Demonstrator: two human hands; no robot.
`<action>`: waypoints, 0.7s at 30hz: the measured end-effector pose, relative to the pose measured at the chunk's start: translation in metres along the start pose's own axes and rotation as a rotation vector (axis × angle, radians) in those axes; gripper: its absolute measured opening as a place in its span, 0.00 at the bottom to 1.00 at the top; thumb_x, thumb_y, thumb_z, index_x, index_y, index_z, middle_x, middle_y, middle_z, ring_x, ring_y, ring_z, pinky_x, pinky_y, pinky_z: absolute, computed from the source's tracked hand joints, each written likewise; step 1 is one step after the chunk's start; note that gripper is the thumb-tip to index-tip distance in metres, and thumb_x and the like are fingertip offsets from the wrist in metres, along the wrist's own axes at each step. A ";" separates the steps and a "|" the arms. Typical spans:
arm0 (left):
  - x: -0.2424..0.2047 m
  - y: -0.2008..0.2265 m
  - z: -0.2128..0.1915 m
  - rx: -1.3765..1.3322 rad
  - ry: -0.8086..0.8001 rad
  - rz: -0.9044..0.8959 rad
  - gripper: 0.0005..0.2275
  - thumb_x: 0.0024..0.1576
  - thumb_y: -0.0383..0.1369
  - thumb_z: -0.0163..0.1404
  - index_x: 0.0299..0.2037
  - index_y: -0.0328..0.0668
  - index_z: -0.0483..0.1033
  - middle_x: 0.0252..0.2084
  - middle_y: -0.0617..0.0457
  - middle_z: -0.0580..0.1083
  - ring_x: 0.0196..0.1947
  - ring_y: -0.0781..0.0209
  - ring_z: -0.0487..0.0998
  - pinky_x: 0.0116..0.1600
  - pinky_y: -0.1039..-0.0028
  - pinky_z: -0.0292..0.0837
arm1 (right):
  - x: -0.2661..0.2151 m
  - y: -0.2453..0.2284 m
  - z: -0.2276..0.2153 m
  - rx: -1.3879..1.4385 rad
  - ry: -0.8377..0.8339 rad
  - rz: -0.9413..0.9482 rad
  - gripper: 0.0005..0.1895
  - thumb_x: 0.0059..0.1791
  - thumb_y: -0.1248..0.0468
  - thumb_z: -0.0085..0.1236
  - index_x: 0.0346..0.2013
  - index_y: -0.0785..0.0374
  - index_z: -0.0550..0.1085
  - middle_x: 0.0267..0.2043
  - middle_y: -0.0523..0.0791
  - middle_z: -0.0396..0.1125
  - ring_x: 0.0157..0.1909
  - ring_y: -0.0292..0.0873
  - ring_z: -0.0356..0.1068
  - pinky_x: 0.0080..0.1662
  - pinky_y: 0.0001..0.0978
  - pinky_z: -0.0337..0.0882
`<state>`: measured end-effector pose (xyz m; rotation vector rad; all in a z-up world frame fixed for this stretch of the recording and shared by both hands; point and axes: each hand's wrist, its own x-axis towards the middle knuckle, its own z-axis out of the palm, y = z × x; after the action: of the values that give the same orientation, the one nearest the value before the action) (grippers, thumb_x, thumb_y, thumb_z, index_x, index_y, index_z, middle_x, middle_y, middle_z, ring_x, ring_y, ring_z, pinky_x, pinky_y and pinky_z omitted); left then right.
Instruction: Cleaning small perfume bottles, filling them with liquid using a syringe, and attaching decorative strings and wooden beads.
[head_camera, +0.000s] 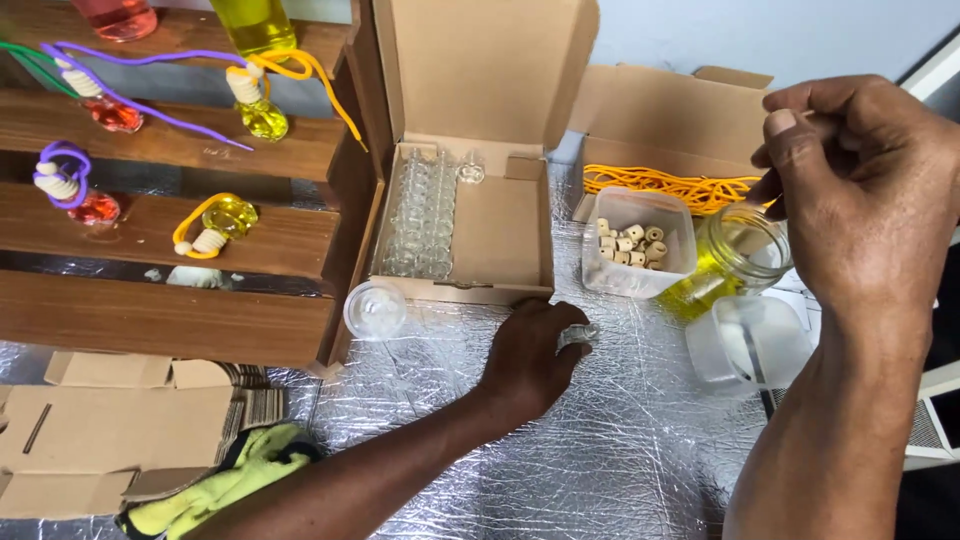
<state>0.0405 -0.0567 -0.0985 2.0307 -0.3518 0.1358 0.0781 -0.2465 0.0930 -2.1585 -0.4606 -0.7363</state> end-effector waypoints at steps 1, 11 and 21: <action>0.000 0.002 -0.002 0.023 -0.034 -0.025 0.10 0.53 0.32 0.59 0.45 0.47 0.79 0.38 0.48 0.80 0.46 0.47 0.76 0.43 0.57 0.69 | 0.000 -0.002 0.001 -0.017 -0.010 0.024 0.03 0.70 0.77 0.52 0.56 0.76 0.74 0.38 0.52 0.68 0.34 0.41 0.71 0.36 0.28 0.73; -0.002 -0.010 0.006 0.076 -0.057 -0.016 0.16 0.54 0.31 0.58 0.53 0.46 0.75 0.44 0.47 0.78 0.49 0.46 0.74 0.47 0.56 0.69 | 0.000 0.004 0.005 -0.021 -0.035 0.093 0.07 0.72 0.73 0.44 0.57 0.71 0.72 0.41 0.51 0.68 0.31 0.41 0.68 0.33 0.27 0.68; -0.001 -0.016 0.011 0.086 -0.040 0.023 0.15 0.53 0.31 0.58 0.51 0.48 0.75 0.42 0.49 0.80 0.50 0.46 0.74 0.48 0.55 0.69 | -0.004 0.031 -0.024 -0.067 0.056 0.111 0.09 0.73 0.67 0.42 0.67 0.67 0.67 0.49 0.48 0.66 0.36 0.38 0.67 0.38 0.25 0.67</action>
<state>0.0438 -0.0590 -0.1178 2.1168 -0.4008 0.1265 0.0835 -0.2850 0.0848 -2.2006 -0.2878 -0.7572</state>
